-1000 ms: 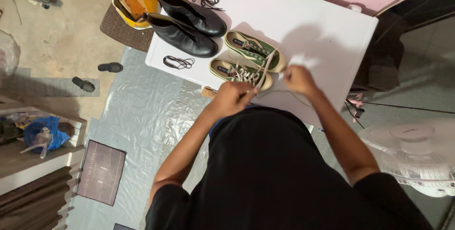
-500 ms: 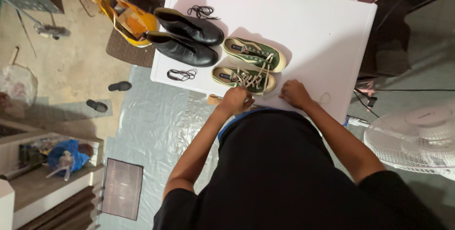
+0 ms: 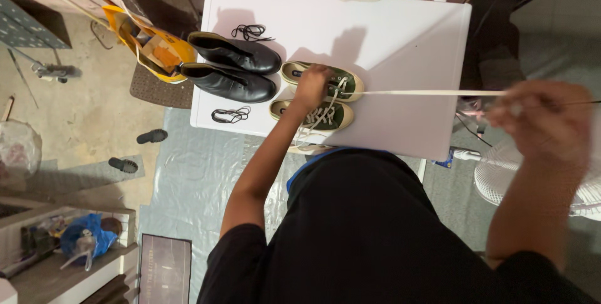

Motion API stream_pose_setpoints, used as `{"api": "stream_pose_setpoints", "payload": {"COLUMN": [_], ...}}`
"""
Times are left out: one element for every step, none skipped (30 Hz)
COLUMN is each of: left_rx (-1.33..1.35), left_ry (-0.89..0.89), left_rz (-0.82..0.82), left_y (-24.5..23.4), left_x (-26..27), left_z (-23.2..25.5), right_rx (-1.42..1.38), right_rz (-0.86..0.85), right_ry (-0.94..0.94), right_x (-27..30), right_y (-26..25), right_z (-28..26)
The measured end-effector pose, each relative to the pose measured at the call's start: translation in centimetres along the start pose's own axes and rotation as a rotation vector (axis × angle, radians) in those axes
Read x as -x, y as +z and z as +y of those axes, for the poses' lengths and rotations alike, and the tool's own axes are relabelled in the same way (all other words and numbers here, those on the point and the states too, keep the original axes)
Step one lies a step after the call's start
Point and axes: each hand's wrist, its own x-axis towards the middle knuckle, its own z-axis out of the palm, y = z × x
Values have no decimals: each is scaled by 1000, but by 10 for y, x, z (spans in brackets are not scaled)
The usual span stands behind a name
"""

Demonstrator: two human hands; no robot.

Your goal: The person laces a pair of green canvas sneakers with white laces. They thread the laces through the eyelets, pull them tight, and tie a bow on each shoe. The shoes remain on a white surface throughout the process.

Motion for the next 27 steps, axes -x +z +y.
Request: {"api": "stream_pose_setpoints", "payload": {"left_rx": [-64,-129,-196,-200,-204,-207,-249,-291,-333,-273,-213,-154,-124,-94,-63,-113,-162,-211,-211,-211,-211,-179,-147,-116,-114,-112,-110], "left_ry": [-34,-68,-103,-136,-170,-205,-147,-89,-31,24,80,135,101,67,32,6,-21,-48,-57,-67,-74,-91,-107,-124,-137,-150,-165], "left_rz": [-118,-235,-348,-425,-503,-580,-566,-552,-539,-501,-466,-431,-417,-402,-388,-416,-442,-468,-476,-483,-492,-489,-486,-483,-479,-474,-467], "left_y": [5,9,13,17,22,27,33,39,45,51,55,58,60,60,60,59,57,56,54,53,52,51,52,53,54,54,55], "left_x": [-12,-24,-36,-43,-47,-49,-49,-50,-50,-49,-45,-43,-41,-40,-39,-39,-42,-44,-44,-45,-46,-49,-52,-53,-53,-54,-53], "left_z": [-8,-17,-26,-34,-40,-46,-51,-56,-61,-65,-70,-73,-76,-78,-79,-79,-78,-77,-75,-74,-73,-72,-72,-71,-71,-71,-71], "right_rx": [-56,-113,-170,-109,-49,11,20,31,50,74,95,114,124,136,142,149,152,155,147,209,318,652,580,581,658,694,752], "right_rz": [-26,-55,-90,11,112,213,203,227,246,270,290,300,305,303,295,280,263,245,220,263,320,460,134,53,-33,-27,-16], "right_ry": [-62,-123,-186,-193,-197,-198,-237,-253,-260,-257,-251,-246,-240,-236,-230,-227,-226,-223,-218,-162,-75,206,68,192,216,188,188], "right_x": [5,12,19,31,47,56,57,57,58,56,51,45,37,27,17,4,-9,-23,-36,-51,-64,-80,-91,-102,-117,-126,-131], "right_y": [-7,-12,-17,-19,-19,-21,-27,-32,-34,-35,-34,-30,-25,-18,-11,-3,4,11,17,24,31,36,43,51,57,66,71], "right_z": [-7,-10,-8,-6,-4,-1,4,5,4,1,-2,-8,-14,-20,-26,-31,-33,-32,-26,-9,11,39,72,111,152,194,230]}}
